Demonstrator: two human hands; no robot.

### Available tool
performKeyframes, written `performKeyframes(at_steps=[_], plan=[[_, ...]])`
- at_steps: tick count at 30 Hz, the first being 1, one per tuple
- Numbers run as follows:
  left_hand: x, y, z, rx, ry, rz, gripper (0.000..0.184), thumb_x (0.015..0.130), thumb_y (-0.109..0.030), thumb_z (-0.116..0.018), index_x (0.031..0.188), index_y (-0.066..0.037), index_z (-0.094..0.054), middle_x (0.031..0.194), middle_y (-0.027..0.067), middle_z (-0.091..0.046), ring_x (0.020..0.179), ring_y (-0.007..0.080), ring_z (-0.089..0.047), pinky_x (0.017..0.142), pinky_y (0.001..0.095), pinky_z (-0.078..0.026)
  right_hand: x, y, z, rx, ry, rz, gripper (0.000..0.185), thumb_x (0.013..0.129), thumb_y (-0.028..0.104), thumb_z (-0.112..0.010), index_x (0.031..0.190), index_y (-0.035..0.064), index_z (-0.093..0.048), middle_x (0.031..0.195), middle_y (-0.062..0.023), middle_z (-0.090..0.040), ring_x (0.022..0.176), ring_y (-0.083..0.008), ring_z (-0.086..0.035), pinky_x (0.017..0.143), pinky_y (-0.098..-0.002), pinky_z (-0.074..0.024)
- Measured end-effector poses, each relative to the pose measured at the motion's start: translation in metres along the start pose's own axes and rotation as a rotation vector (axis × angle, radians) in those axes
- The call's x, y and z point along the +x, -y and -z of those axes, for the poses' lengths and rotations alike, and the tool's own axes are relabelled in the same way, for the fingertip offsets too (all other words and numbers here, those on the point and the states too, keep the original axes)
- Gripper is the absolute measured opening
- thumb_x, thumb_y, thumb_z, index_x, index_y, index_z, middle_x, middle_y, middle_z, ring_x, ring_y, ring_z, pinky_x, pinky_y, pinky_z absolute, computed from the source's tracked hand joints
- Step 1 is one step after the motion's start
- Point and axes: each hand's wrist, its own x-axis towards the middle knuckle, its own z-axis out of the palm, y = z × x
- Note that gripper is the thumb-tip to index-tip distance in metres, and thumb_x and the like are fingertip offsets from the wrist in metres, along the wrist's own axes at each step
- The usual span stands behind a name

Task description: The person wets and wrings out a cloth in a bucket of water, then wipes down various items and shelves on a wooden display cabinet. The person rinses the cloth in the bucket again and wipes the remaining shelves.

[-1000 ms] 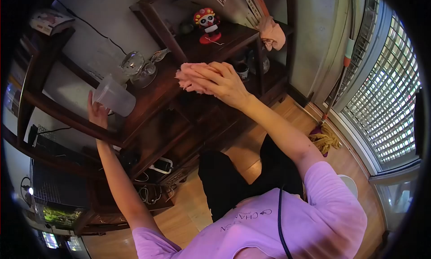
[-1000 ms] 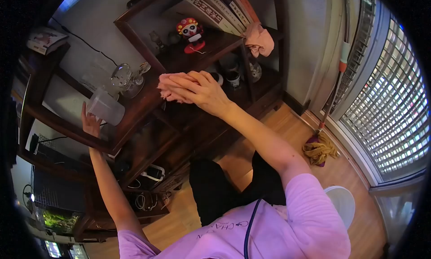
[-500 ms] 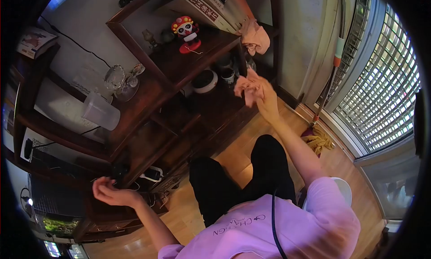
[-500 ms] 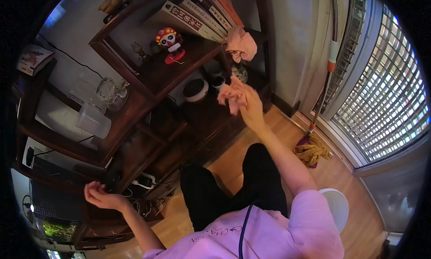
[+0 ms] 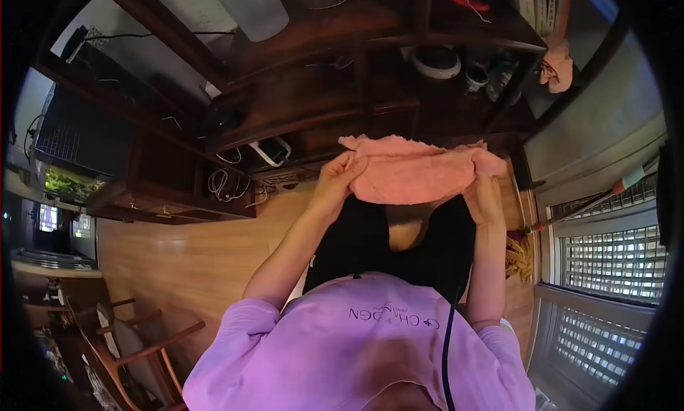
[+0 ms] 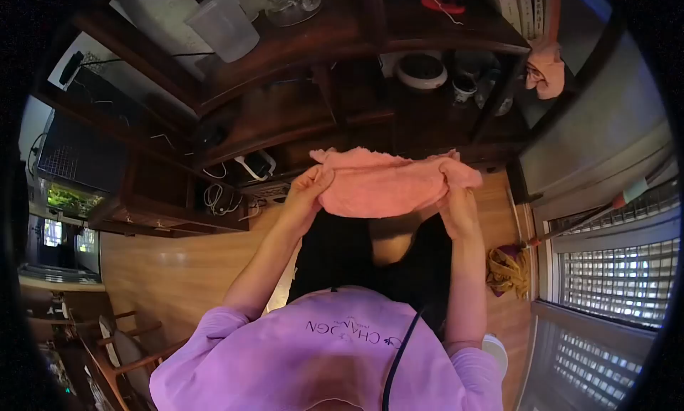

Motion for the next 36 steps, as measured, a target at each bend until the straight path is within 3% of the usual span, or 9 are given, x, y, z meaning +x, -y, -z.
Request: performKeyframes(at_steps=[5, 10, 12, 14, 20, 24, 26, 29, 36], plan=[[-0.006, -0.01, 0.034, 0.064, -0.196, 0.103, 0.018, 0.093, -0.028, -0.066, 0.085, -0.014, -0.058, 0.085, -0.0057, -0.063, 0.08, 0.0047, -0.06, 0.071, 0.0227, -0.048, 0.007, 0.019, -0.057, 0.074, -0.039, -0.207, 0.056, 0.103, 0.041, -0.042, 0.146, 0.0063, -0.032, 0.147, -0.0077, -0.039, 0.137, -0.0202, -0.037, 0.113, -0.0355, -0.0317], [0.009, -0.031, 0.02, 0.068, -0.086, 0.011, 0.023, 0.096, -0.03, -0.061, 0.1, -0.007, -0.062, 0.094, 0.006, -0.068, 0.08, 0.0125, -0.066, 0.068, 0.0247, -0.054, 0.082, 0.051, -0.071, 0.466, 0.158, 0.132, 0.037, 0.099, 0.019, -0.046, 0.129, -0.002, -0.05, 0.135, -0.0119, -0.052, 0.129, -0.0228, -0.046, 0.112, -0.0355, -0.0327], [0.015, -0.046, 0.008, 0.2, -0.077, 0.007, 0.027, 0.097, -0.029, -0.059, 0.106, -0.004, -0.062, 0.097, 0.0076, -0.068, 0.08, 0.0133, -0.066, 0.066, 0.0242, -0.053, 0.133, 0.026, -0.069, 0.252, 0.073, 0.317, 0.034, 0.099, 0.02, -0.046, 0.123, -0.0036, -0.053, 0.132, -0.0127, -0.054, 0.121, -0.0233, -0.053, 0.106, -0.037, -0.0391], [0.025, -0.052, 0.008, 0.454, -0.117, -0.107, 0.031, 0.099, -0.028, -0.056, 0.114, -0.001, -0.061, 0.1, 0.0096, -0.068, 0.08, 0.0141, -0.067, 0.063, 0.0235, -0.052, 0.169, 0.005, -0.061, -0.832, 0.122, 0.397, 0.034, 0.096, 0.02, -0.05, 0.12, -0.0042, -0.055, 0.126, -0.0146, -0.057, 0.115, -0.0266, -0.056, 0.099, -0.0394, -0.044], [0.067, -0.098, 0.053, 1.039, -0.3, -0.529, 0.03, 0.097, -0.022, -0.056, 0.118, -0.001, -0.061, 0.098, 0.01, -0.071, 0.076, 0.0202, -0.069, 0.064, 0.0289, -0.054, 0.153, -0.013, -0.108, -1.459, -0.652, 1.073, 0.05, 0.073, 0.015, -0.068, 0.119, 0.0014, -0.055, 0.129, -0.0182, -0.05, 0.107, -0.0349, -0.053, 0.094, -0.0386, -0.0418], [0.118, -0.13, 0.072, 1.672, -0.365, -0.639, 0.031, 0.096, -0.017, -0.055, 0.123, -0.002, -0.06, 0.108, 0.0138, -0.069, 0.096, 0.0268, -0.068, 0.08, 0.0338, -0.052, 0.119, -0.018, -0.113, -1.948, -0.262, 0.591, 0.058, 0.077, 0.029, -0.064, 0.124, -0.0037, -0.054, 0.125, -0.0232, -0.052, 0.106, -0.0355, -0.053, 0.095, -0.045, -0.0392], [0.148, -0.136, 0.083, 1.891, -0.041, -1.017, 0.028, 0.094, -0.012, -0.051, 0.12, -0.007, -0.061, 0.117, 0.0183, -0.063, 0.106, 0.0399, -0.06, 0.09, 0.0451, -0.049, 0.162, -0.05, -0.11, -1.98, -0.366, 0.646, 0.058, 0.079, 0.034, -0.063, 0.121, -0.0054, -0.055, 0.121, -0.0252, -0.055, 0.11, -0.0398, -0.052, 0.096, -0.0511, -0.0382], [0.179, -0.148, 0.095, 2.026, 0.083, -0.729, 0.031, 0.093, -0.009, -0.051, 0.122, -0.011, -0.061, 0.117, 0.0207, -0.061, 0.114, 0.0374, -0.055, 0.095, 0.045, -0.046, 0.207, -0.063, -0.102, -1.552, -0.473, 0.777, 0.062, 0.079, 0.035, -0.065, 0.122, -0.0087, -0.055, 0.121, -0.0287, -0.055, 0.113, -0.0441, -0.052, 0.097, -0.0523, -0.0391], [0.191, -0.151, 0.108, 1.907, 0.08, -0.834, 0.027, 0.09, -0.006, -0.054, 0.117, -0.006, -0.059, 0.107, 0.0188, -0.063, 0.104, 0.0374, -0.059, 0.09, 0.0422, -0.045, 0.295, -0.051, -0.072, -1.527, -0.378, 0.744, 0.058, 0.08, 0.034, -0.065, 0.123, -0.0054, -0.055, 0.119, -0.0258, -0.056, 0.112, -0.0418, -0.053, 0.095, -0.051, -0.0405]])
